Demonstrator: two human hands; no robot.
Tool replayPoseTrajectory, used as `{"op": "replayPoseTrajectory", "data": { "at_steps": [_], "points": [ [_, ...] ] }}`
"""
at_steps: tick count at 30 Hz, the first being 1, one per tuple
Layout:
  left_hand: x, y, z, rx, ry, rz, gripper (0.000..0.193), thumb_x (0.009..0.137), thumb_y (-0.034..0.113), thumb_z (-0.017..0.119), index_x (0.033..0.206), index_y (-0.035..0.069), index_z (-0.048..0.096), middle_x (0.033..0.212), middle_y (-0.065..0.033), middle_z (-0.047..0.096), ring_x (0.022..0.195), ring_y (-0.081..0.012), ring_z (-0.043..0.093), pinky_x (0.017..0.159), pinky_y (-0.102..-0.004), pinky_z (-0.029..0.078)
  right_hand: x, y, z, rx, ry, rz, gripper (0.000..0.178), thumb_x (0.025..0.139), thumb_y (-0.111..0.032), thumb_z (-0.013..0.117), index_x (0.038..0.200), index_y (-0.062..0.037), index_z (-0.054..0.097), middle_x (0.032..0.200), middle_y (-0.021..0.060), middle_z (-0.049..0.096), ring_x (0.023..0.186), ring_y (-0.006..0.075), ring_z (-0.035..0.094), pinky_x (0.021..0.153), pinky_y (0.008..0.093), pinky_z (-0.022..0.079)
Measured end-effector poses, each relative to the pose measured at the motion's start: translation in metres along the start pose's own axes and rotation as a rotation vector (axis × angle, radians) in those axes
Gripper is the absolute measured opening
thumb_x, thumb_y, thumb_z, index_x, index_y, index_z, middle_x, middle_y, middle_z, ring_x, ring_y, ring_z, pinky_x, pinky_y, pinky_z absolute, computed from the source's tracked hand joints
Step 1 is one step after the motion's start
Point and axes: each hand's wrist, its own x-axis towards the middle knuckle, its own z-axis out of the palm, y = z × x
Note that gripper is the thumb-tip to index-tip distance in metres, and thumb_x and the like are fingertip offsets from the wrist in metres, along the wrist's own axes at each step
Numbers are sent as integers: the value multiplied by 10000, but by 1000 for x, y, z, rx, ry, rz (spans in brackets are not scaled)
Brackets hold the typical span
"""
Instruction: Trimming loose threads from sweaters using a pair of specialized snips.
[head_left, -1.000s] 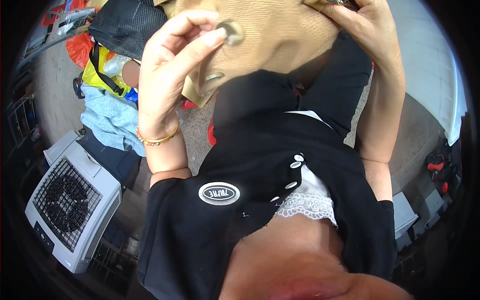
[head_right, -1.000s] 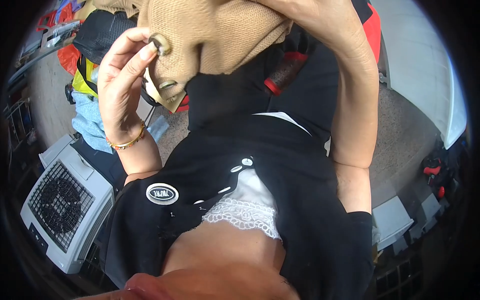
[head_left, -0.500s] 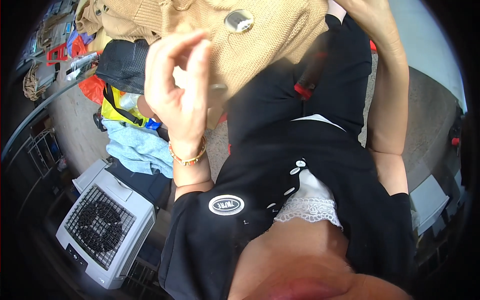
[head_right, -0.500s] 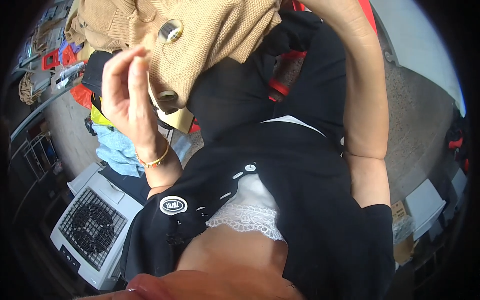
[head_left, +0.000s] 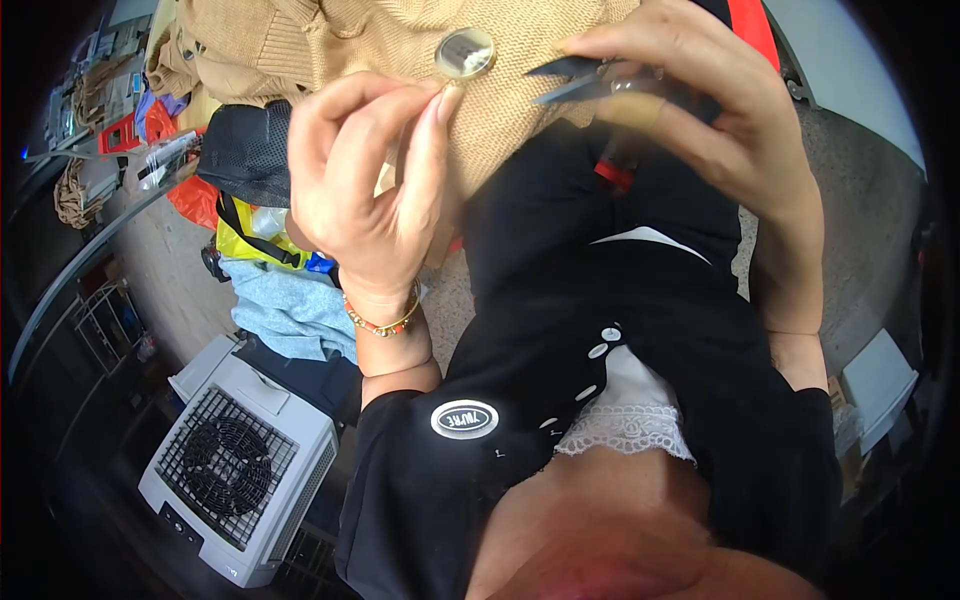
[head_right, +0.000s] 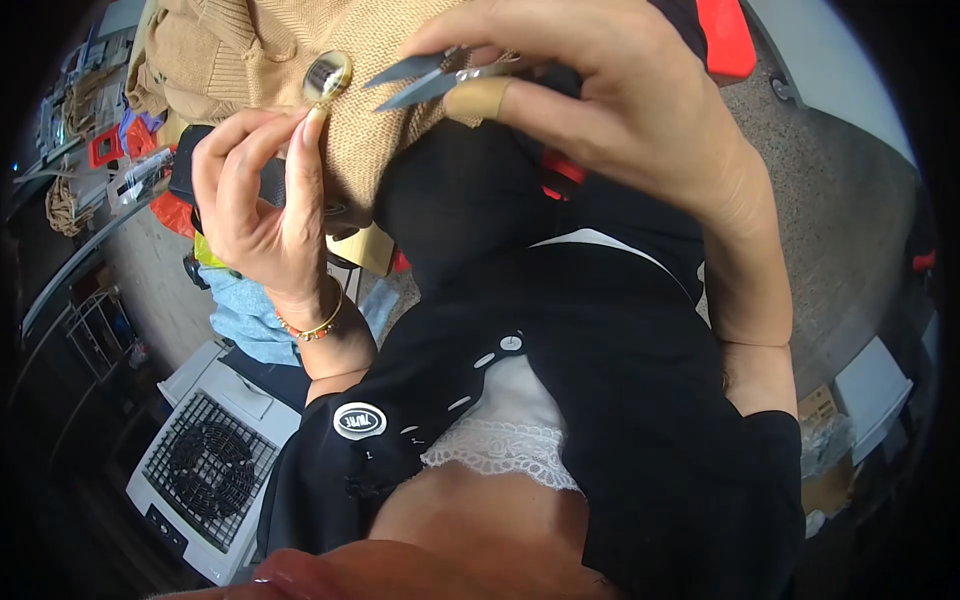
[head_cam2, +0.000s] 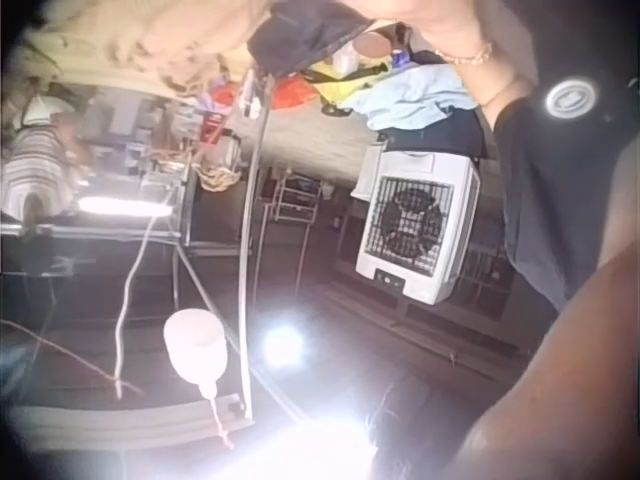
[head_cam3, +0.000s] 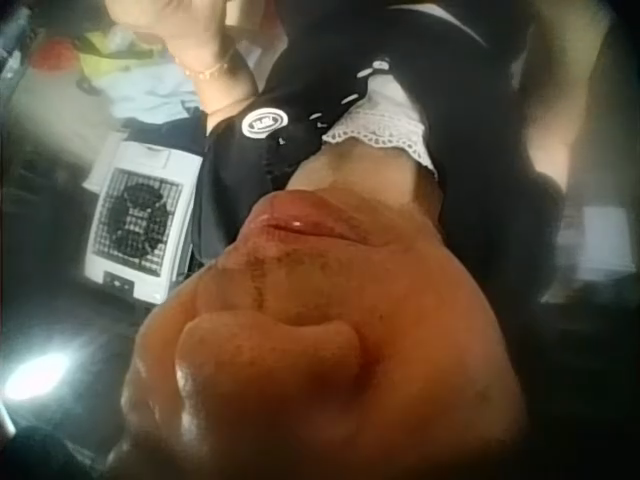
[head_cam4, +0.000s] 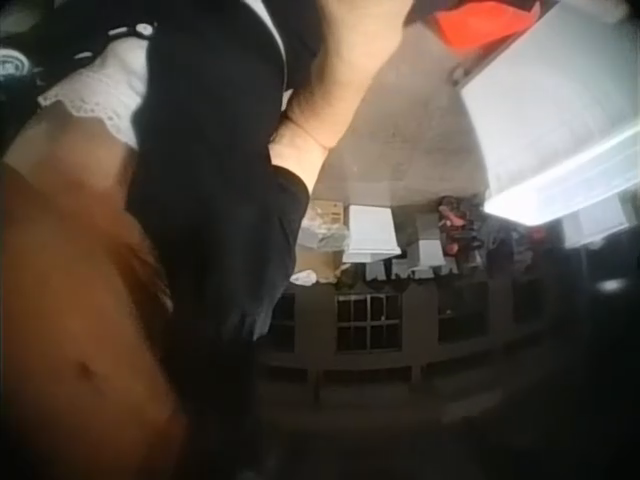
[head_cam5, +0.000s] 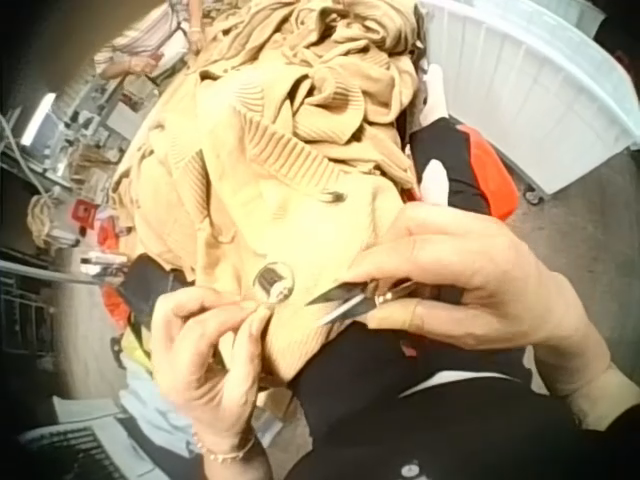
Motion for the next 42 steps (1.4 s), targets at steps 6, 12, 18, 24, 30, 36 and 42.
{"op": "replayPoseTrajectory", "data": {
  "at_steps": [6, 12, 18, 24, 30, 36, 42],
  "points": [
    [6, -12, 1, -8, 41, 150, 154, 728, -3, 791, 864, 28, 725, 936, -108, 678, 818, -181, 650, 700, -263, 517, 10, -15, -5, -36, -55, 102, 363, 810, -106, 762, 1144, -2, 665, 872, 98, 598, 748, 214, 601, 653, 298, 480],
    [9, -21, 13, -335, 59, 91, 144, 790, -55, 724, 916, -23, 663, 961, -159, 701, 856, -211, 682, 776, -275, 528, 16, -18, -2, -97, -45, 104, 355, 802, -110, 760, 1133, -20, 669, 834, 87, 576, 722, 216, 588, 630, 300, 470],
    [12, -31, 24, -593, 109, 37, 131, 864, -92, 650, 982, -52, 610, 951, -175, 691, 862, -191, 679, 801, -273, 535, 20, -23, 2, -125, 14, 111, 327, 790, -99, 759, 1100, -31, 681, 789, 77, 555, 691, 207, 576, 603, 303, 462],
    [5, -25, 19, -459, 113, -95, 83, 925, -39, 609, 1005, -42, 587, 931, -157, 684, 820, -168, 672, 784, -269, 548, 22, -19, 11, -300, 61, -13, 316, 772, -97, 758, 1078, -59, 692, 776, 65, 552, 671, 208, 568, 589, 303, 463],
    [4, -22, 24, -470, 195, -148, 84, 918, -11, 641, 993, -29, 606, 901, -102, 682, 793, -131, 660, 757, -242, 537, 28, -25, 13, -362, 28, 63, 287, 767, -102, 753, 1043, -63, 684, 786, 65, 557, 670, 226, 570, 585, 311, 466],
    [5, -27, 25, -510, 188, -115, 161, 875, -62, 666, 1024, -26, 615, 989, -82, 620, 848, -104, 632, 757, -205, 525, 38, -43, 6, -342, 7, 178, 252, 766, -88, 743, 1006, -57, 675, 792, 70, 553, 682, 241, 579, 583, 323, 470],
    [9, -27, 27, -480, 207, -41, 161, 868, -44, 677, 1017, -19, 621, 1063, -121, 578, 876, -123, 622, 710, -224, 551, 39, -44, 6, -347, 14, 142, 233, 773, -89, 730, 995, -54, 668, 798, 79, 551, 705, 249, 586, 599, 333, 478]
  ]
}}
